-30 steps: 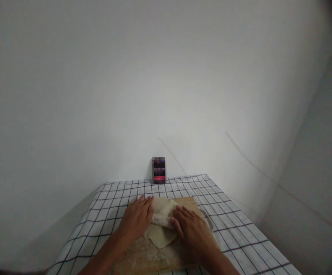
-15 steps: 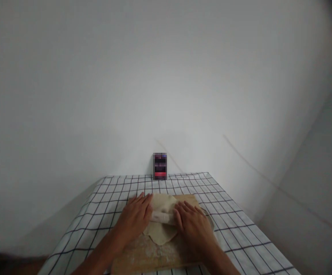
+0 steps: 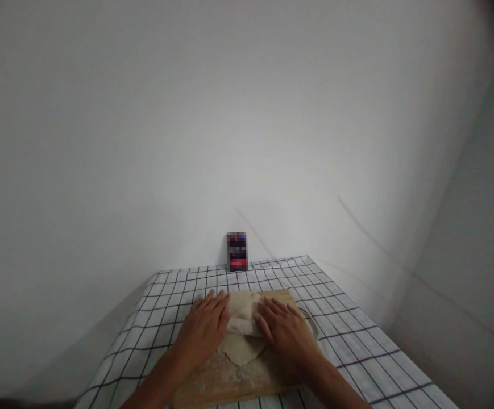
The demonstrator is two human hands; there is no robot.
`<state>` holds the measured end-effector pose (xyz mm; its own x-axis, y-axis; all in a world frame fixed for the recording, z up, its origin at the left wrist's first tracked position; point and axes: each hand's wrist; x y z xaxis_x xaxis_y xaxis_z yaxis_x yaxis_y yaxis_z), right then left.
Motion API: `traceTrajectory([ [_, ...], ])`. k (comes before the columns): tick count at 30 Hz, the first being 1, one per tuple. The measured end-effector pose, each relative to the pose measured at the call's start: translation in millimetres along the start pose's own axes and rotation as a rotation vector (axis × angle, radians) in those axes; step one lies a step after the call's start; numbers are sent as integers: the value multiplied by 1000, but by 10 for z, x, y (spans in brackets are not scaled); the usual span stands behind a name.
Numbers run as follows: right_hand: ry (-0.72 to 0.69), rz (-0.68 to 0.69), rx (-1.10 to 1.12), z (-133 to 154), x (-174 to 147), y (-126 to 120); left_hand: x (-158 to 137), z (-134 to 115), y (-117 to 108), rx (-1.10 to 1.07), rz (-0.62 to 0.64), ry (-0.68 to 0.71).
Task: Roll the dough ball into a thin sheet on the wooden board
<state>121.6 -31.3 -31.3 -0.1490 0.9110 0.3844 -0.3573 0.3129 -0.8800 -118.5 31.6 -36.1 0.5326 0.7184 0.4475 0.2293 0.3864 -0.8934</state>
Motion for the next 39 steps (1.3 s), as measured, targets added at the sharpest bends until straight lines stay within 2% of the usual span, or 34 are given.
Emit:
traceTrajectory([
  [4, 29, 14, -23, -110, 358, -6, 270, 45, 114, 80, 37, -54],
  [7, 57, 47, -46, -144, 418, 2, 292, 52, 153, 84, 33, -52],
  [12, -16, -2, -60, -17, 103, -54, 59, -23, 61, 40, -50, -28],
  [18, -25, -84, -75, 178, -436, 59, -443, -102, -127, -38, -134, 149],
  [22, -79, -114, -50, 187, -552, 100, -606, -113, -163, -51, -129, 162],
  [24, -65, -82, -60, 164, -449, 40, -513, -107, -166, -66, -68, 127],
  [28, -58, -30, -85, 78, -20, -103, -87, -90, -140, -42, 82, -17],
  [32, 28, 20, -115, -6, 355, -126, 255, -56, -49, 8, 129, -127],
  [35, 30, 37, -128, -16, 397, -111, 292, -27, 15, 4, 118, -134],
  [39, -51, 8, -122, 76, 147, -91, 139, -11, 25, -15, 64, -93],
])
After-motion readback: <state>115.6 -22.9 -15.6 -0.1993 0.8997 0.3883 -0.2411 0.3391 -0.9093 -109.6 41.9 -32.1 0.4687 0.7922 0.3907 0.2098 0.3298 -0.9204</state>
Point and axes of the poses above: each hand's wrist, its own x-axis towards the middle knuckle, its own y-axis out of the palm, z = x × y, and after that the axes turned 4 degrees about -z, right-handed
